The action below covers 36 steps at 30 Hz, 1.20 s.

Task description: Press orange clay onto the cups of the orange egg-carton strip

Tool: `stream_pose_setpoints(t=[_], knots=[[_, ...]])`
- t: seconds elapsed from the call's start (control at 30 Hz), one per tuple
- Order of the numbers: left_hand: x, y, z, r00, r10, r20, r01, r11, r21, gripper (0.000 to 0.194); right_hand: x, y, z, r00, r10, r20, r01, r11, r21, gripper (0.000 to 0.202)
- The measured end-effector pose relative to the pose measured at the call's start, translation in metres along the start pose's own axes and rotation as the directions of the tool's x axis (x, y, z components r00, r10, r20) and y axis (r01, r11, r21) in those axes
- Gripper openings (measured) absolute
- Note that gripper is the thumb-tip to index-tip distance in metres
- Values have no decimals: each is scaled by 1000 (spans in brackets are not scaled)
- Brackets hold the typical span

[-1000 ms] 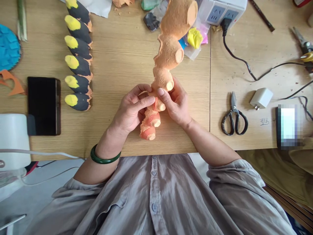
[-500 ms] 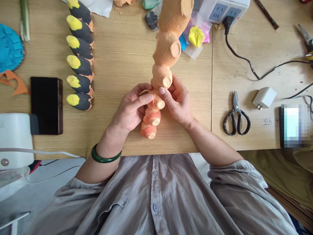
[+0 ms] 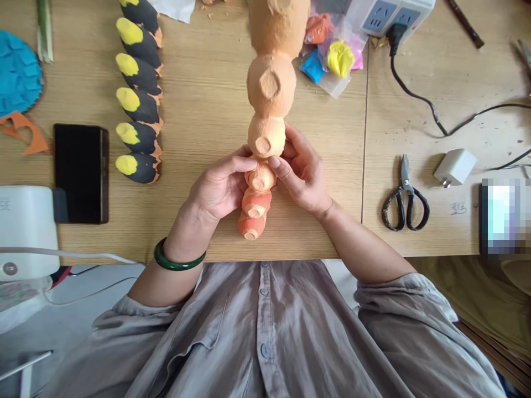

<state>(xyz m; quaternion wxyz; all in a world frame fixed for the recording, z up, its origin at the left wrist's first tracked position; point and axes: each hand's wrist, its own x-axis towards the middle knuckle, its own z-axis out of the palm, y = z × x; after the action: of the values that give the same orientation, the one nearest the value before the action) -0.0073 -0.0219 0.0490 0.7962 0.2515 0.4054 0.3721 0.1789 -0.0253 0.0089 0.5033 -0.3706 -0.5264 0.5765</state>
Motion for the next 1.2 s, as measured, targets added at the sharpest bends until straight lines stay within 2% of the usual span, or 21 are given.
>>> stream_pose_setpoints(t=[0.1,0.17,0.27,0.37,0.43,0.5,0.63,0.8,0.93,1.2], knots=[[1,-2,0,1000,-27,13,27,999,25,15,-1,0,1,996,82,31,-82,997,5,86],[1,-3,1,1000,1,27,-2,1000,22,15,0,-2,1,993,118,20,-119,992,32,84],[-2,-2,6,997,51,64,-51,999,12,28,1,-6,-2,992,129,-2,-128,986,107,78],[-5,0,9,992,54,110,-56,998,16,45,2,-11,-5,986,164,-22,-157,969,189,60],[-5,0,9,990,61,128,-65,998,24,46,2,-16,-5,977,212,-32,-197,948,251,43],[-5,-1,8,990,72,122,-77,996,35,45,2,-22,-5,966,258,-21,-242,927,287,35],[-3,-5,5,993,68,99,-73,996,52,47,2,-26,-3,950,313,-10,-297,909,293,36],[2,-10,0,995,77,69,-79,997,21,47,4,-18,-1,928,373,2,-352,874,335,40],[5,-13,0,990,123,68,-119,991,-58,53,5,-10,3,887,458,-63,-413,846,337,45],[2,-15,7,987,145,64,-137,984,-118,52,1,-12,8,866,477,-153,-397,840,370,43]])
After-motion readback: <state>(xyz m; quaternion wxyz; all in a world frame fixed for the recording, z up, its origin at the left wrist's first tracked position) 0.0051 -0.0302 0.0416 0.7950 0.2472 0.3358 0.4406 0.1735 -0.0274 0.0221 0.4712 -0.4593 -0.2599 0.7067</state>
